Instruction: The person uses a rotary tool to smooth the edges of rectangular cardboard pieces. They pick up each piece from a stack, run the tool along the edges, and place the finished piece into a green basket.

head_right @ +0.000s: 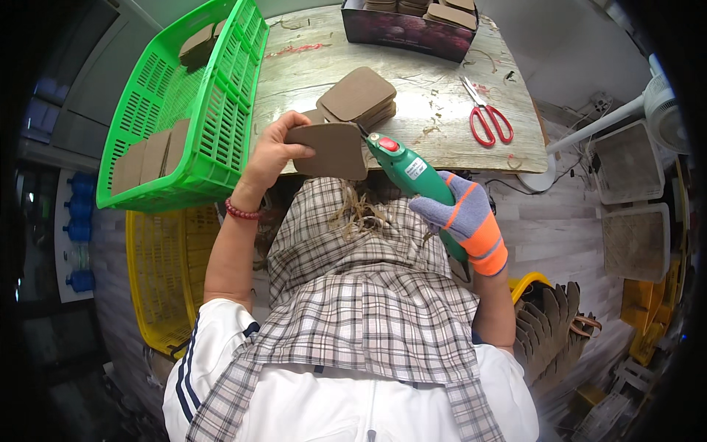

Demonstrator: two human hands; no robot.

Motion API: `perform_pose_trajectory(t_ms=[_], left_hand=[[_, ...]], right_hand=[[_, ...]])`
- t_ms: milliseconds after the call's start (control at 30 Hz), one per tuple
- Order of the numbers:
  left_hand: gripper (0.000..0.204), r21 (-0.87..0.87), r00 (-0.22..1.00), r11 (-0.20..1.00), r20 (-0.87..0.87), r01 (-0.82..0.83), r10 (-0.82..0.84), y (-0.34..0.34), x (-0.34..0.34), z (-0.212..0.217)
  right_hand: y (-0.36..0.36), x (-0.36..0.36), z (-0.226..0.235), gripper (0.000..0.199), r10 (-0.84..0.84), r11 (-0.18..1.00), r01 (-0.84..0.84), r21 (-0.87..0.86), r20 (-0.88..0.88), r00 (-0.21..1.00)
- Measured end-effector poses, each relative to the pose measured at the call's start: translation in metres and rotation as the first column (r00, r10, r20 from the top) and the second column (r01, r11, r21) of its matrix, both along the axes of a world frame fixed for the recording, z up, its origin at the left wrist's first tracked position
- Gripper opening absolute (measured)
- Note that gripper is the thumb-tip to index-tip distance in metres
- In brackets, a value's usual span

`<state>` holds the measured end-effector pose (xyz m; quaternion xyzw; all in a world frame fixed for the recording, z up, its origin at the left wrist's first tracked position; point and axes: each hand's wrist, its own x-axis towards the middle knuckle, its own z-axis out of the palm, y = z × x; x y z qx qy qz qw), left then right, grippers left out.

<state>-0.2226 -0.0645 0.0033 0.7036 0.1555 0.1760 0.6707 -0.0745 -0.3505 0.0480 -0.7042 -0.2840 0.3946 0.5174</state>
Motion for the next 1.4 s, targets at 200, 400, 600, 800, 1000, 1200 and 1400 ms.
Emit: perform_pose_trajectory(t_ms=[200,400,600,800,1000,1200,1400], left_hand=[[0.026,-0.094,0.997,0.995,0.058,-0.04,0.045,0.011,-0.007,0.003],[0.019,-0.128,0.994,0.991,0.102,-0.029,0.043,0.012,-0.007,0.003],[0.018,-0.113,0.998,0.992,-0.001,0.06,-0.061,0.007,-0.005,0.006],[0.017,-0.09,0.968,0.971,-0.103,0.222,-0.231,-0.009,0.001,0.009],[0.042,-0.089,0.909,0.941,-0.246,0.325,-0.337,-0.032,0.001,0.009],[0.028,-0.377,0.985,0.917,0.056,-0.13,0.163,-0.005,-0.021,-0.032],[0.028,-0.178,0.782,0.767,-0.031,-0.617,0.622,0.071,-0.001,-0.079]], right_hand=[[0.002,-0.001,-0.008,0.033,0.039,0.999,-0.04,-0.006,-0.053,0.998],[0.004,-0.004,-0.005,0.037,0.092,0.994,-0.095,-0.054,-0.056,0.994],[0.003,-0.006,-0.008,0.039,0.117,0.99,-0.119,-0.071,-0.021,0.993],[0.007,-0.011,-0.01,0.04,0.124,0.991,-0.124,-0.041,-0.003,0.992],[0.017,-0.014,-0.015,0.038,0.165,0.986,-0.165,-0.034,-0.004,0.986],[0.009,-0.01,-0.028,0.037,0.008,1.0,-0.006,0.021,-0.089,0.996],[0.0,0.005,-0.031,0.032,-0.04,0.999,0.041,0.011,-0.075,0.996]])
